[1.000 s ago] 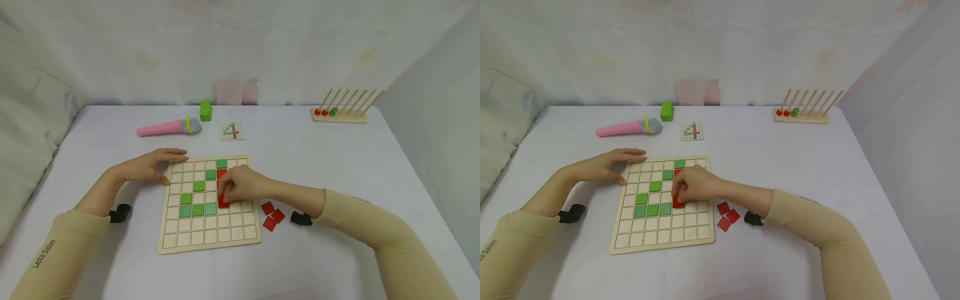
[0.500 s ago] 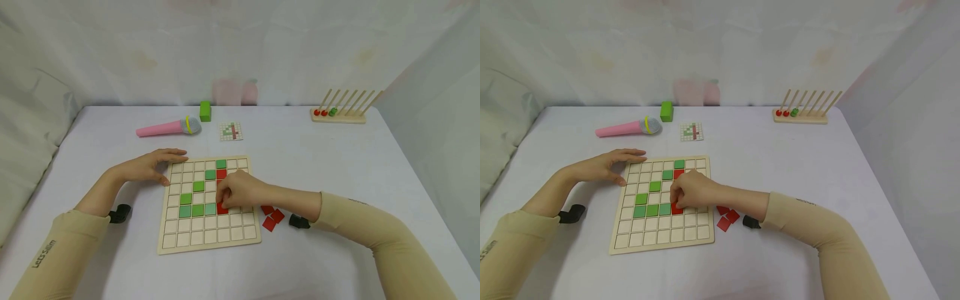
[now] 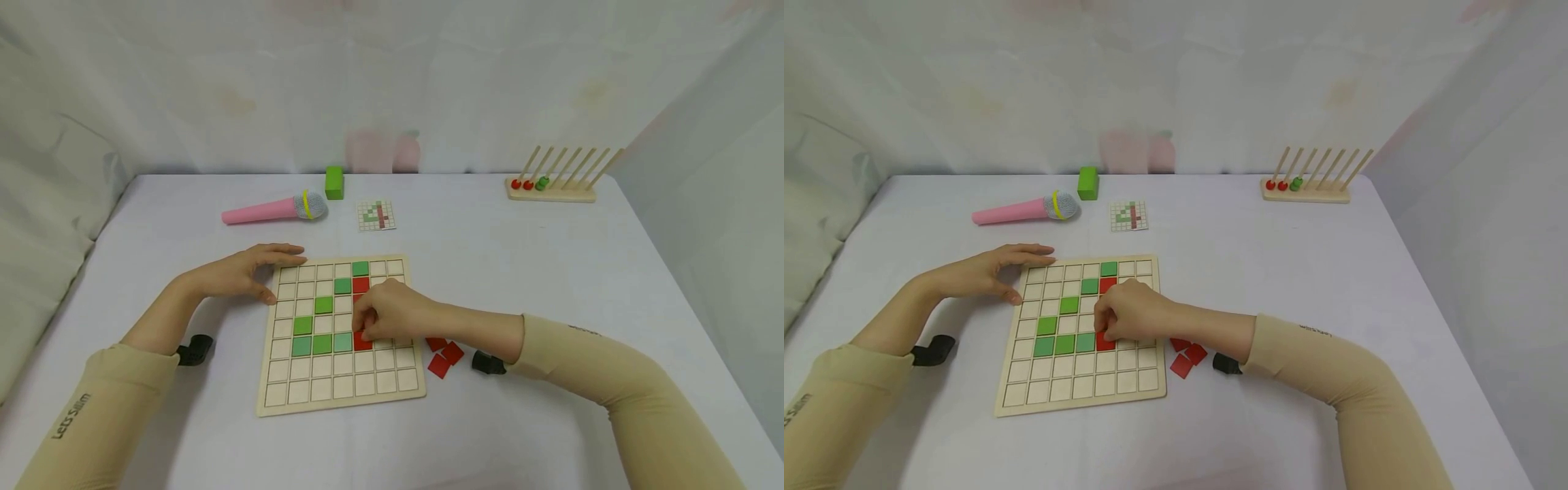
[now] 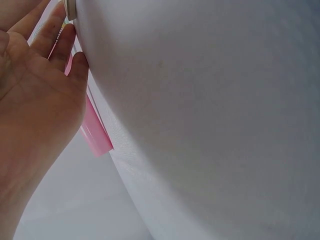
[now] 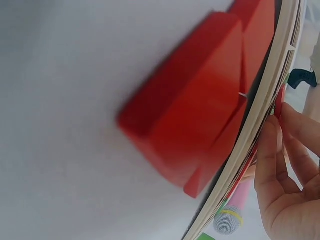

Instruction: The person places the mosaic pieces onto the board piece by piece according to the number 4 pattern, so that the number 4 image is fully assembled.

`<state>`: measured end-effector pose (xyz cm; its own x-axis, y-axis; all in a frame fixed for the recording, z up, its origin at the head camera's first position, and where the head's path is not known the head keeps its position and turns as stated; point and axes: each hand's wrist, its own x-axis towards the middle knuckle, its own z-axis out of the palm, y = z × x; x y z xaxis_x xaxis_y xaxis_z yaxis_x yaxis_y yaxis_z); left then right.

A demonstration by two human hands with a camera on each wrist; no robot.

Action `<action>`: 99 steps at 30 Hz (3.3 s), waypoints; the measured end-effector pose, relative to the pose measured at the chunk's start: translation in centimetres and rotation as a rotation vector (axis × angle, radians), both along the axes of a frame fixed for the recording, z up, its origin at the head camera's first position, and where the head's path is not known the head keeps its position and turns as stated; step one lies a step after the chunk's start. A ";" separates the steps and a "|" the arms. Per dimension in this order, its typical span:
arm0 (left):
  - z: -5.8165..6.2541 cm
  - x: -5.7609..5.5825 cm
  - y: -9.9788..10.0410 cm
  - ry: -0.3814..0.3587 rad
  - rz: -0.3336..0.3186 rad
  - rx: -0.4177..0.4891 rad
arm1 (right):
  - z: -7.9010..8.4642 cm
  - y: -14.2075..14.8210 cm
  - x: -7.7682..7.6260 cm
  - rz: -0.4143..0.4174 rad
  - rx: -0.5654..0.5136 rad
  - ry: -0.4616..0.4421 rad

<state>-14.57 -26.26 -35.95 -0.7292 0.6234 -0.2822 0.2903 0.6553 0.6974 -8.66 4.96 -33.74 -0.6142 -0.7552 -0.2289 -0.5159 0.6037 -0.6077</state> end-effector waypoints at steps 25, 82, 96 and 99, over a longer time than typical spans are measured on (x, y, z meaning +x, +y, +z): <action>0.2 0.1 0.1 -0.005 -0.003 -0.003 | 0.7 6.7 -2.2 0.023 -0.060 -0.019; 0.0 -0.1 0.0 0.025 -0.038 0.002 | -0.8 10.2 -3.1 0.277 0.065 -0.105; 0.1 0.0 0.2 0.012 -0.032 0.007 | -0.9 10.4 -3.6 0.150 0.007 -0.132; 0.1 0.0 0.2 0.012 -0.031 0.003 | -0.5 10.2 -3.7 0.133 -0.003 -0.131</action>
<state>-14.59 -26.07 -35.82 -0.7127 0.6469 -0.2715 0.3191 0.6435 0.6957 -12.34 15.12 -34.29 -0.4736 -0.8289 -0.2978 -0.5073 0.5331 -0.6771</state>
